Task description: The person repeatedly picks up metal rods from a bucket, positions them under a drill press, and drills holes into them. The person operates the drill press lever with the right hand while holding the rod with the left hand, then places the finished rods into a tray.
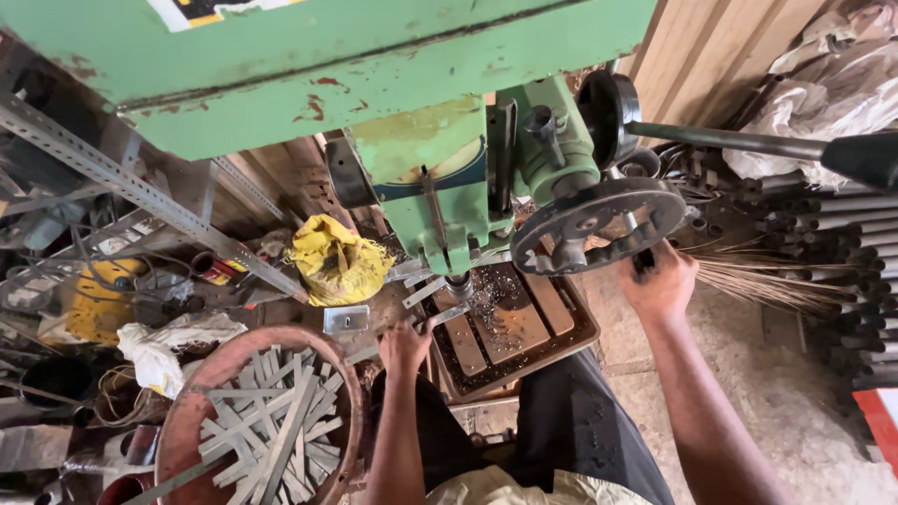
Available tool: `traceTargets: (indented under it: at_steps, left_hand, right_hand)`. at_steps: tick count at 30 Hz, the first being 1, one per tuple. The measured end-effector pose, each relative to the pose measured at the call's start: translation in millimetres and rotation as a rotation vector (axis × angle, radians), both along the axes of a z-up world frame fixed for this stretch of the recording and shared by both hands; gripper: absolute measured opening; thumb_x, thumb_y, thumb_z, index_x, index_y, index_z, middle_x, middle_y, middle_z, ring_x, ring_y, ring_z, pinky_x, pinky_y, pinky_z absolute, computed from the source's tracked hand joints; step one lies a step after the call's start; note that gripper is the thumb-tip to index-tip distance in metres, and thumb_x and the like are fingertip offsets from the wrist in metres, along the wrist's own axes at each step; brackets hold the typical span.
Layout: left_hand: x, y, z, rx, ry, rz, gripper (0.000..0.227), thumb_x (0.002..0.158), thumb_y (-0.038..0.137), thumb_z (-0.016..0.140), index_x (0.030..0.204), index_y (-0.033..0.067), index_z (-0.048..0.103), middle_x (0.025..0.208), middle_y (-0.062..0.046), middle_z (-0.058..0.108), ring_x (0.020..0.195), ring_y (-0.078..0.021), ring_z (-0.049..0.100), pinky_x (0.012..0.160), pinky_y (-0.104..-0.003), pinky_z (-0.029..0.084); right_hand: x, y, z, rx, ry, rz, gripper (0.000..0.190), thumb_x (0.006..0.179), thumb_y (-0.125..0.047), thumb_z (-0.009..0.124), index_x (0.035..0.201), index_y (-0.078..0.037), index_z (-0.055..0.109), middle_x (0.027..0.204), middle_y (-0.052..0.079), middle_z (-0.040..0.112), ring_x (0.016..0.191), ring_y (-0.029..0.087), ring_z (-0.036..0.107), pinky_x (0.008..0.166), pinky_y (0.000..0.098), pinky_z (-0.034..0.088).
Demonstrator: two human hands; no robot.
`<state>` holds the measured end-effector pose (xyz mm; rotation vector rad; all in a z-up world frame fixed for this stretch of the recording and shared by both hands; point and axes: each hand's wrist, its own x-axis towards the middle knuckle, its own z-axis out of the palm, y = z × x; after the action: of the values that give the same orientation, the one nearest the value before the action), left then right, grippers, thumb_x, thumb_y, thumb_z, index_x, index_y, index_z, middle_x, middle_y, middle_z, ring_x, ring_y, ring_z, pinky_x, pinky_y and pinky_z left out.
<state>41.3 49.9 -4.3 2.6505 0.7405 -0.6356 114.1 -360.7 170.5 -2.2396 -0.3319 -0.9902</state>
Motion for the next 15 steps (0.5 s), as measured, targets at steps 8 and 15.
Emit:
traceTargets:
  at_steps: [8, 15]
  left_hand:
    - [14.2, 11.3, -28.2, 0.053, -0.039, 0.007, 0.082, 0.094, 0.08, 0.043, 0.132, 0.0093, 0.061, 0.126, -0.008, 0.069, 0.111, -0.0226, 0.067, 0.094, -0.042, 0.055]
    - [10.9, 6.2, -9.6, 0.033, -0.091, 0.068, 0.084, 0.089, 0.082, 0.05, 0.124, 0.0068, 0.064, 0.123, -0.011, 0.07, 0.115, -0.0261, 0.066, 0.102, -0.046, 0.049]
  right_hand:
    - [12.6, -6.2, -18.0, -0.017, 0.062, -0.029, 0.011, 0.088, -0.013, 0.07, 0.094, -0.004, 0.069, 0.072, 0.006, 0.066, 0.054, 0.016, 0.063, 0.055, 0.0321, 0.055]
    - [3.4, 1.8, -3.3, 0.099, 0.07, 0.046, 0.012, 0.091, -0.015, 0.067, 0.09, -0.003, 0.065, 0.066, 0.008, 0.061, 0.05, 0.018, 0.057, 0.055, 0.0346, 0.048]
